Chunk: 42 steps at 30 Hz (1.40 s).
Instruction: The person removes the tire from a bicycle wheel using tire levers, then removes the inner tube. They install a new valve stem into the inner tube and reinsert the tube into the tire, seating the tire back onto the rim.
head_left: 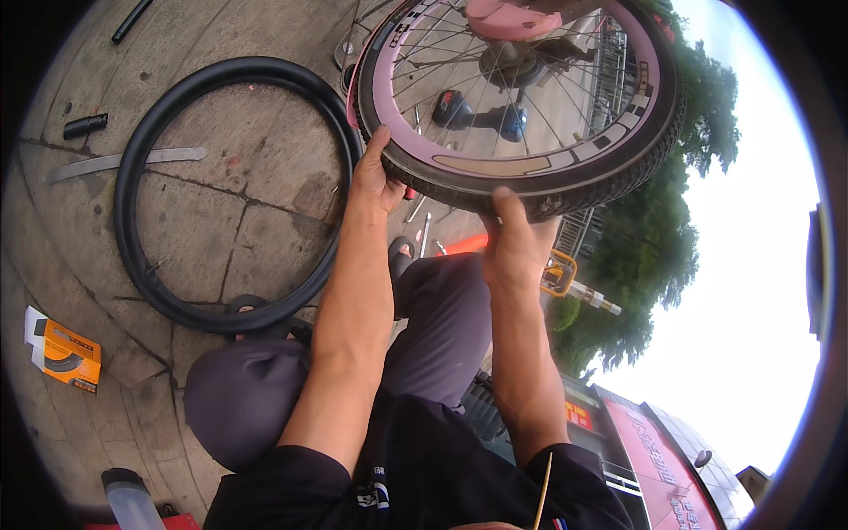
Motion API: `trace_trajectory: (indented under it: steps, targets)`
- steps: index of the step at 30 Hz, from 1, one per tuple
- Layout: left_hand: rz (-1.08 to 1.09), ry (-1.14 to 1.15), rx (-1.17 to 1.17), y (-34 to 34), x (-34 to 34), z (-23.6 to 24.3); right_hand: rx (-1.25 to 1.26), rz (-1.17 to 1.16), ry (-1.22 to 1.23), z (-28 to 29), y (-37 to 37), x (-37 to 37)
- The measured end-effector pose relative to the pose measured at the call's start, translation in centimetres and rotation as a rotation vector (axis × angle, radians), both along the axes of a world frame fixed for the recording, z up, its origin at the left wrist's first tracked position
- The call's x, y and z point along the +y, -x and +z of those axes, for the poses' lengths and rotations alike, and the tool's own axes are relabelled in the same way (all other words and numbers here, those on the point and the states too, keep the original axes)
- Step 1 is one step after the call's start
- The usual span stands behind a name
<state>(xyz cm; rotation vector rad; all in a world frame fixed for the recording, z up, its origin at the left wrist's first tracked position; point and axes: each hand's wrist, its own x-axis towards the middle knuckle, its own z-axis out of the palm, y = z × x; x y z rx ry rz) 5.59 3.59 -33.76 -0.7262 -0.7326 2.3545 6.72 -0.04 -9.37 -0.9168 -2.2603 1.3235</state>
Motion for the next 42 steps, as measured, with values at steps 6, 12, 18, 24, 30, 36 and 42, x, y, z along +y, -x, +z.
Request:
trace_trajectory:
  steps: [6, 12, 18, 24, 30, 36, 42]
  targets:
    - [0.029, -0.081, 0.194, -1.1, -2.3, 2.6, -0.023, -0.022, 0.067, -2.0, -0.5, -0.9]
    - [0.070, -0.176, 0.271, -2.9, -1.8, 3.3, -0.099, 0.057, 0.029, -2.4, -0.7, 0.1]
    - [0.075, -0.134, 0.259, -2.7, -2.8, 4.9, -0.067, -0.020, -0.001, -2.7, -0.8, 0.6]
    - [0.032, -0.174, 0.262, -2.4, -3.4, 4.1, -0.057, 0.050, -0.004, -3.3, -1.2, 0.3]
    - [0.068, -0.121, 0.216, -2.4, -3.2, 4.0, -0.036, 0.055, 0.040, -5.2, -1.2, -0.2]
    - [0.183, -0.135, 0.147, -2.5, -2.7, 5.4, 0.003, 0.047, -0.007, -5.8, -1.4, 0.2]
    - [0.144, -0.064, 0.105, -2.3, -1.8, 5.6, 0.033, 0.021, 0.009, -6.0, -1.6, 0.8]
